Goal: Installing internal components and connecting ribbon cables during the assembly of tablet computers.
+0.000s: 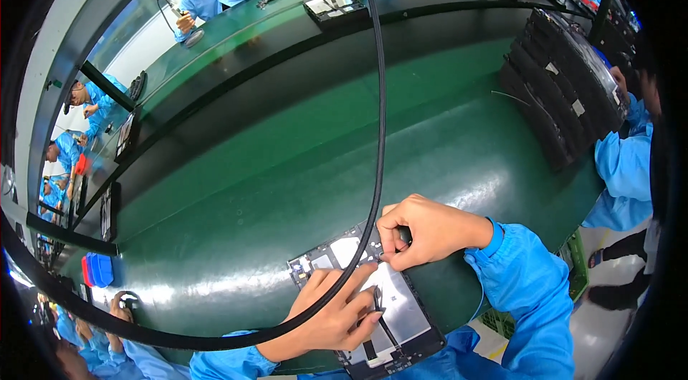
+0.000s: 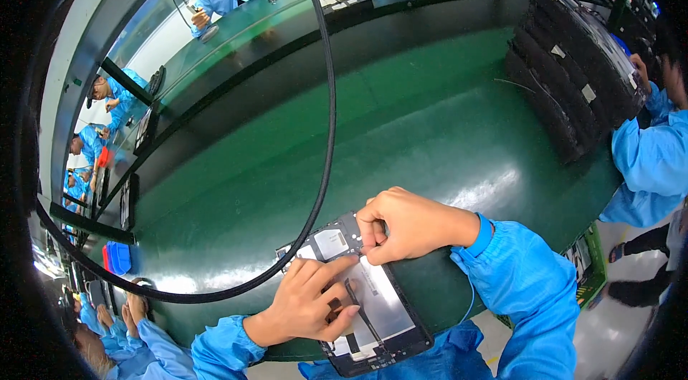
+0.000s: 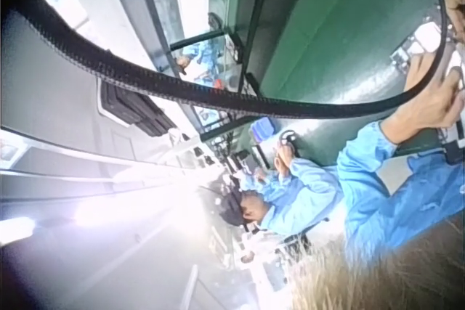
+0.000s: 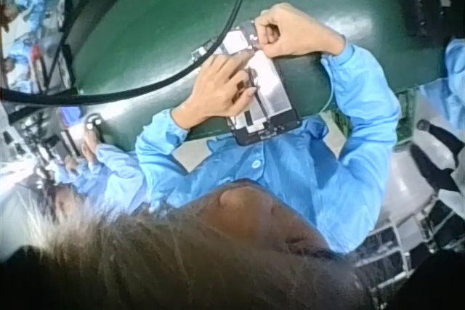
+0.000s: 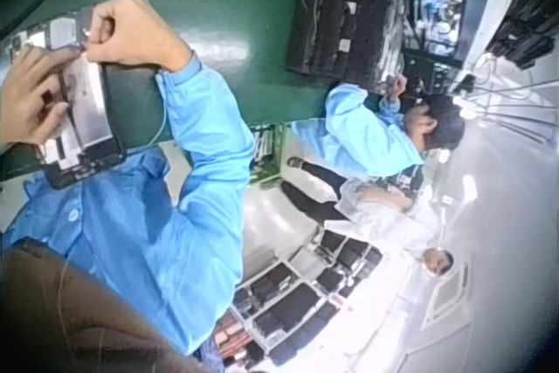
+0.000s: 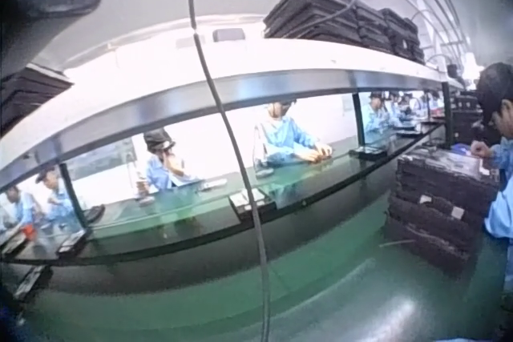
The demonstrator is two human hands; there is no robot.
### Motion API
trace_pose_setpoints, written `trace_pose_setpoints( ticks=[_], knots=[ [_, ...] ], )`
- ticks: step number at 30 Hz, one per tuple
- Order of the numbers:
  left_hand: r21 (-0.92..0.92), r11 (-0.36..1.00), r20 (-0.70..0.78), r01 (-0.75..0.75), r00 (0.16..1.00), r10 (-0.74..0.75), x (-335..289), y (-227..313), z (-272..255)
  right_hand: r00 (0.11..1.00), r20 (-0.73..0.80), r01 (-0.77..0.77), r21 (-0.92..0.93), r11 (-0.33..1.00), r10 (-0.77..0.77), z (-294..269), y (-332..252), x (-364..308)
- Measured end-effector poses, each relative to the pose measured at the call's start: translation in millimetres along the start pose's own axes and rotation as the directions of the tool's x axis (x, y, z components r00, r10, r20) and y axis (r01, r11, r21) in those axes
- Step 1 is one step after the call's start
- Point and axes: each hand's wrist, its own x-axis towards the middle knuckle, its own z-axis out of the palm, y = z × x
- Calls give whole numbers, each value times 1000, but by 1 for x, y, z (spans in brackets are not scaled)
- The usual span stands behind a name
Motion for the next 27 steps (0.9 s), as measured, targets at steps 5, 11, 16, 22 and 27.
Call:
trace_pose_setpoints(
  ticks=[5, 11, 16, 22, 27],
  knots=[
    [-37, 999, 44, 17, 999, -16, 6, 1, -3, 1000, -13, 3, 26, 1000, -3, 1, 6, -1],
    [48, 996, 1, -75, 997, 75, 7, 2, 1, 997, 18, -73, 56, 996, 72, -1, -1, 2],
    [161, 979, -10, -124, 992, 127, 18, 7, 4, 998, -50, 42, 73, 996, -39, 4, 18, 2],
    [196, 974, -34, -114, 992, 122, 9, 3, 7, 996, -84, 37, 192, 981, -21, 10, 13, 3],
    [182, 980, -56, -81, 994, 92, 6, 3, 10, 997, -63, 42, 164, 986, -32, 4, 15, 1]
  ],
)
